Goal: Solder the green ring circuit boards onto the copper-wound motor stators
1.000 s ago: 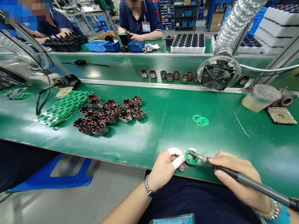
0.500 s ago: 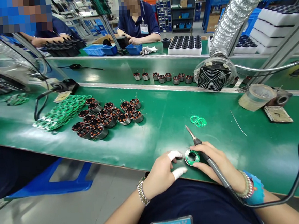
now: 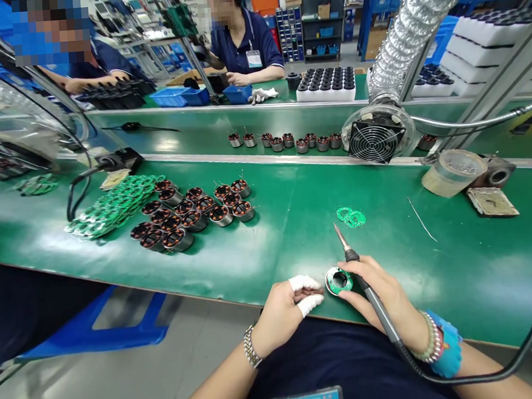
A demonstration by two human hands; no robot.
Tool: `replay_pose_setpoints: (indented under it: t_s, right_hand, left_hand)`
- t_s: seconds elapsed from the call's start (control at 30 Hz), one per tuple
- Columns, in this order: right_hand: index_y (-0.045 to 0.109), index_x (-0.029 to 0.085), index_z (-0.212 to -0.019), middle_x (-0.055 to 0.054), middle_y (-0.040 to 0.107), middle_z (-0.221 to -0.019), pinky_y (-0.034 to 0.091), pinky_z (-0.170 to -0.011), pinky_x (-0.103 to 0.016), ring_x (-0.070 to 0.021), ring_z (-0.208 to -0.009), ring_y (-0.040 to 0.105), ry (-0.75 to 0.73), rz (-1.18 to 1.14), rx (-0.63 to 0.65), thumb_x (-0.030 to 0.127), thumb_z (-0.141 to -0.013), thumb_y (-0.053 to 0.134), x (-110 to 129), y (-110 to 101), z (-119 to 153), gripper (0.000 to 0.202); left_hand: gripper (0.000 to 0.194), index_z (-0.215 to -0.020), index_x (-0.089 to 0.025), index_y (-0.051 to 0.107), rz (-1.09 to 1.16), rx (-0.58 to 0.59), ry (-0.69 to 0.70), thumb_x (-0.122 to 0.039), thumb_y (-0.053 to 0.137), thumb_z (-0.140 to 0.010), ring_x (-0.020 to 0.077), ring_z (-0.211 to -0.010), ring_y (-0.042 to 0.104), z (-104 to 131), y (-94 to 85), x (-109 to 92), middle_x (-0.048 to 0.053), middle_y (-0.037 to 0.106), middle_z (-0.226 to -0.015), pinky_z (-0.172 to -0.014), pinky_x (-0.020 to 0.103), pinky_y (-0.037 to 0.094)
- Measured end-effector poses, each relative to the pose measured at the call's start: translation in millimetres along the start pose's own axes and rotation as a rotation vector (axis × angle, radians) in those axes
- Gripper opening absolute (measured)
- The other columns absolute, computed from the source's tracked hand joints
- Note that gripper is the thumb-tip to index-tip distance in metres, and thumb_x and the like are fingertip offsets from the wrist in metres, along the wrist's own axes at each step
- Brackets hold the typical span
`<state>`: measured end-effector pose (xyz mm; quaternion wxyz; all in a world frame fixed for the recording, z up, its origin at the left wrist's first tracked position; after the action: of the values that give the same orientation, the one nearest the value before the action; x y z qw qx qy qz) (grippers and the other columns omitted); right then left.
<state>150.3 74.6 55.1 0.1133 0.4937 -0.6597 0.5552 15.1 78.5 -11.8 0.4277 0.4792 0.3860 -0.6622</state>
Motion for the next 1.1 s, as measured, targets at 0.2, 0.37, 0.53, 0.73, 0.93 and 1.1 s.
replay_pose_setpoints:
  t_s: [0.2, 0.37, 0.53, 0.73, 0.93, 1.1]
  right_hand:
    - [0.047, 0.020, -0.116, -0.010, 0.058, -0.103, 0.050, -0.081, -0.037, -0.0226, -0.097, 0.054, -0.009, 0.003, 0.002, 0.018, -0.083, 0.057, 1.9, 1.9, -0.5, 0.035]
    - [0.050, 0.020, -0.114, -0.009, 0.058, -0.101, 0.049, -0.080, -0.037, -0.0222, -0.096, 0.054, -0.048, -0.017, -0.037, 0.014, -0.083, 0.054, 12.0, -8.5, -7.7, 0.032]
    - [0.054, 0.020, -0.104, -0.007, 0.059, -0.091, 0.050, -0.074, -0.034, -0.0200, -0.090, 0.054, -0.157, -0.050, -0.045, 0.009, -0.085, 0.046, 30.5, -9.4, -19.3, 0.023]
    - [0.053, 0.018, -0.104, -0.007, 0.056, -0.087, 0.049, -0.071, -0.031, -0.0186, -0.085, 0.052, -0.138, -0.101, -0.003, 0.006, -0.083, 0.045, 29.5, 1.0, -17.6, 0.025]
    - [0.055, 0.017, -0.101, -0.007, 0.056, -0.089, 0.046, -0.071, -0.030, -0.0175, -0.084, 0.053, -0.069, -0.123, -0.054, 0.003, -0.081, 0.050, 24.6, -14.2, -7.7, 0.025]
    - [0.056, 0.017, -0.111, -0.005, 0.057, -0.077, 0.045, -0.060, -0.028, -0.0148, -0.069, 0.052, -0.090, -0.150, -0.037, 0.004, -0.080, 0.054, 28.6, -35.9, 4.5, 0.034]
  left_hand:
    - [0.012, -0.070, -0.014, 0.063, 0.171, 0.016, -0.030, -0.026, 0.065, -0.070, 0.0096, -0.057, 0.052, -8.5, 13.8, -10.4, 0.000, 0.058, -0.068, -0.057, 0.022, 0.044]
    - [0.015, -0.066, -0.014, 0.056, 0.228, 0.055, -0.088, -0.026, 0.064, -0.069, 0.0069, -0.049, 0.043, -14.2, 24.1, -12.2, -0.003, 0.049, -0.059, -0.047, 0.019, 0.038]
    - [0.014, -0.065, -0.015, 0.052, 0.174, 0.070, -0.020, -0.024, 0.063, -0.069, 0.0085, -0.056, 0.042, -15.1, 23.1, -20.6, -0.003, 0.046, -0.061, -0.049, 0.019, 0.037]
    - [0.011, -0.069, -0.013, 0.056, 0.158, 0.043, 0.094, -0.022, 0.060, -0.073, 0.0088, -0.060, 0.045, -10.9, 16.1, -26.3, -0.001, 0.049, -0.071, -0.056, 0.021, 0.041]
    - [0.010, -0.072, -0.014, 0.053, 0.206, 0.070, 0.091, -0.022, 0.058, -0.076, 0.0118, -0.065, 0.051, -8.4, 17.0, -13.0, 0.001, 0.051, -0.072, -0.063, 0.026, 0.045]
    - [0.012, -0.071, -0.013, 0.054, 0.165, 0.056, 0.092, -0.022, 0.058, -0.076, 0.0122, -0.064, 0.051, -8.7, 14.0, -9.8, 0.002, 0.052, -0.071, -0.063, 0.027, 0.044]
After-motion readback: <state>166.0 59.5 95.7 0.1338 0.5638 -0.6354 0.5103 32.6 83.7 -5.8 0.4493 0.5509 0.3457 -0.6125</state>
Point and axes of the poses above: each hand's wrist, its own z-axis away from the middle knuckle, its own y-axis out of the palm, x = y × z, the point moved 10 cm from there along -z, towards the middle knuckle
